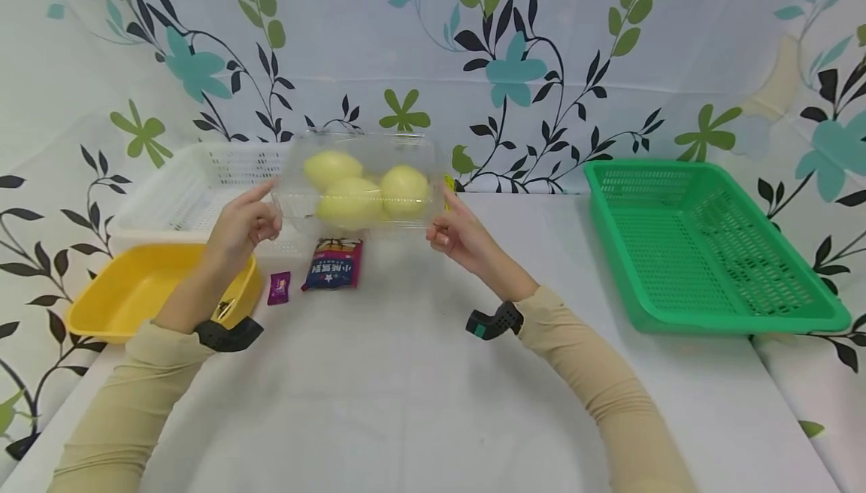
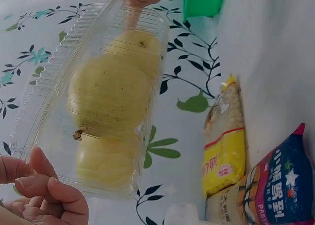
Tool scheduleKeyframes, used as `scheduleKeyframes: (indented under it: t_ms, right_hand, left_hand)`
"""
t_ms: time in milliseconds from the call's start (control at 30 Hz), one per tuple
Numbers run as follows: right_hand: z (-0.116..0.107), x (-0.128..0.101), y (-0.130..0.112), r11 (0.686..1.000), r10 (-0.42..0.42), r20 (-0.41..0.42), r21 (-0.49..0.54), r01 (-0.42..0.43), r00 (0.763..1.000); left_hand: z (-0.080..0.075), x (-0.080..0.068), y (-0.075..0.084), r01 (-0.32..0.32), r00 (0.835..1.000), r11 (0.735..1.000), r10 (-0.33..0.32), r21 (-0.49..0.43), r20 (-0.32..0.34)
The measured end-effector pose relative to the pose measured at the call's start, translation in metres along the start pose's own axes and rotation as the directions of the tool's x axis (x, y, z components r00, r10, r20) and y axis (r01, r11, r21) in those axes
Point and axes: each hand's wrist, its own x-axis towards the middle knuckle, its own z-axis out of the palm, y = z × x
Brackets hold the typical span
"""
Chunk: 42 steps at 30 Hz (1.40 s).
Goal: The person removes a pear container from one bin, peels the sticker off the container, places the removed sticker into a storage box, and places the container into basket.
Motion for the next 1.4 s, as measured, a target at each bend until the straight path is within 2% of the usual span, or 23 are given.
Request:
scheduleKeyframes:
  t_ms: [200,400,533,700,933,1067,1200,1400]
  right_hand:
    - [0.004,0.032,0.007,0.996,0.03,0.002,0.081,-0.03,1.0]
    - [0.011,0.055,0.015,0.993,0.084,-0.01,0.083,-0.083,0.996]
    - [0.017,0.069,0.022,0.994,0.082,-0.014,0.071,-0.081,0.997]
    - [0.025,0.087,0.032,0.997,0.074,-0.012,0.03,-0.074,0.997]
    - [0.039,0.118,0.044,0.99,0.119,-0.113,-0.064,-0.127,0.986]
    - [0.048,0.136,0.049,0.985,0.123,-0.1,-0.11,-0.134,0.987]
    - [0.06,0.152,0.058,0.974,0.155,-0.08,-0.156,-0.167,0.985]
    - [0.079,0.174,0.08,0.95,0.244,-0.053,-0.189,-0.249,0.968]
  left_hand:
    - [-0.016,0.006,0.004,-0.039,0.997,0.988,0.028,-0.152,-0.077]
    - [-0.033,0.005,0.002,-0.064,0.987,0.975,0.03,-0.214,-0.158]
    - [-0.045,0.008,0.003,-0.087,0.979,0.975,0.045,-0.206,-0.197]
    - [-0.062,0.017,0.004,-0.103,0.962,0.975,0.047,-0.198,-0.269]
    - [-0.091,0.033,0.009,-0.111,0.946,0.977,0.048,-0.181,-0.321]
    - [-0.107,0.039,0.01,-0.104,0.938,0.976,0.031,-0.193,-0.346]
    - [-0.124,0.037,0.012,-0.085,0.923,0.965,-0.017,-0.246,-0.385]
    - [-0.153,0.032,0.018,-0.086,0.884,0.942,-0.077,-0.323,-0.462]
